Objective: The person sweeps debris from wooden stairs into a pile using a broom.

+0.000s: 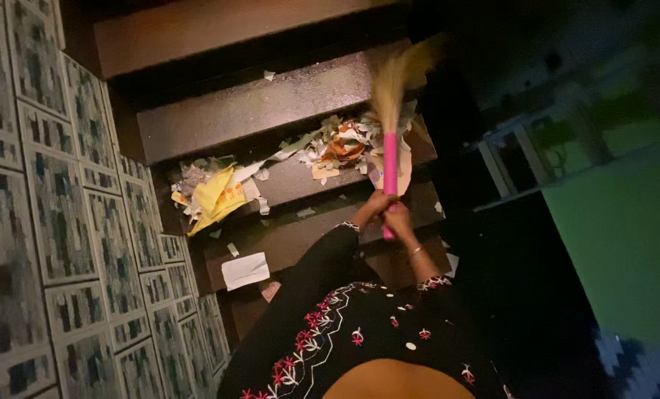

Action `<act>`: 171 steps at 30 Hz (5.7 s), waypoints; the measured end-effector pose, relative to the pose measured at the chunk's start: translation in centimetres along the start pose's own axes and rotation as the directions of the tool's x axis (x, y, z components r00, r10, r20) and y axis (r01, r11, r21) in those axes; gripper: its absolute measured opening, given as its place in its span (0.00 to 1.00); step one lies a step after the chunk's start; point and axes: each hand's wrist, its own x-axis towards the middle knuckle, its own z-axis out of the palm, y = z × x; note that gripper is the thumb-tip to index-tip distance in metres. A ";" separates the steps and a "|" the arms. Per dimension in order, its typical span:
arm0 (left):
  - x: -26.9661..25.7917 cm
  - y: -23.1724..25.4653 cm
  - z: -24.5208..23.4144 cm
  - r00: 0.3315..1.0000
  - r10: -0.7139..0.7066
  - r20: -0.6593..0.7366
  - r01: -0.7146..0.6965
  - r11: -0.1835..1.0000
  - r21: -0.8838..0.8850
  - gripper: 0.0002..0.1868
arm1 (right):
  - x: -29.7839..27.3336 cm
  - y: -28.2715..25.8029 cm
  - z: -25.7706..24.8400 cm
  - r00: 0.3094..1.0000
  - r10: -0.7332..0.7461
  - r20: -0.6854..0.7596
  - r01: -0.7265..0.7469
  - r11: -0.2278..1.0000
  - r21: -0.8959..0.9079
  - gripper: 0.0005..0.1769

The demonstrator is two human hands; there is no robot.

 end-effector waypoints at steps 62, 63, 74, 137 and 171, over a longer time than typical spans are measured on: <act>-14.9 -8.2 -11.6 0.904 0.108 0.415 0.247 0.659 -0.710 0.19 | -14.3 -3.4 -2.0 0.754 -0.307 0.581 0.632 0.582 -0.512 0.63; -15.1 -8.4 -11.3 0.913 0.096 0.396 0.241 0.656 -0.715 0.19 | -14.5 -3.4 -2.2 0.760 -0.291 0.581 0.632 0.539 -0.557 0.60; -3.9 2.4 -11.2 0.965 0.256 0.064 -0.108 0.603 -0.790 0.17 | -0.7 -12.1 -4.1 0.710 -0.364 0.603 0.674 0.105 -0.731 0.45; -8.8 -2.9 -13.3 0.769 0.062 -0.636 -0.608 0.380 -0.697 0.31 | -0.4 -8.9 10.8 0.668 -0.149 0.729 0.670 0.547 -0.502 0.46; -9.3 -4.7 -12.5 0.990 0.123 -0.073 -0.091 0.142 -0.986 0.14 | 2.9 -10.0 3.5 0.357 -0.150 0.922 0.926 0.182 -0.329 0.48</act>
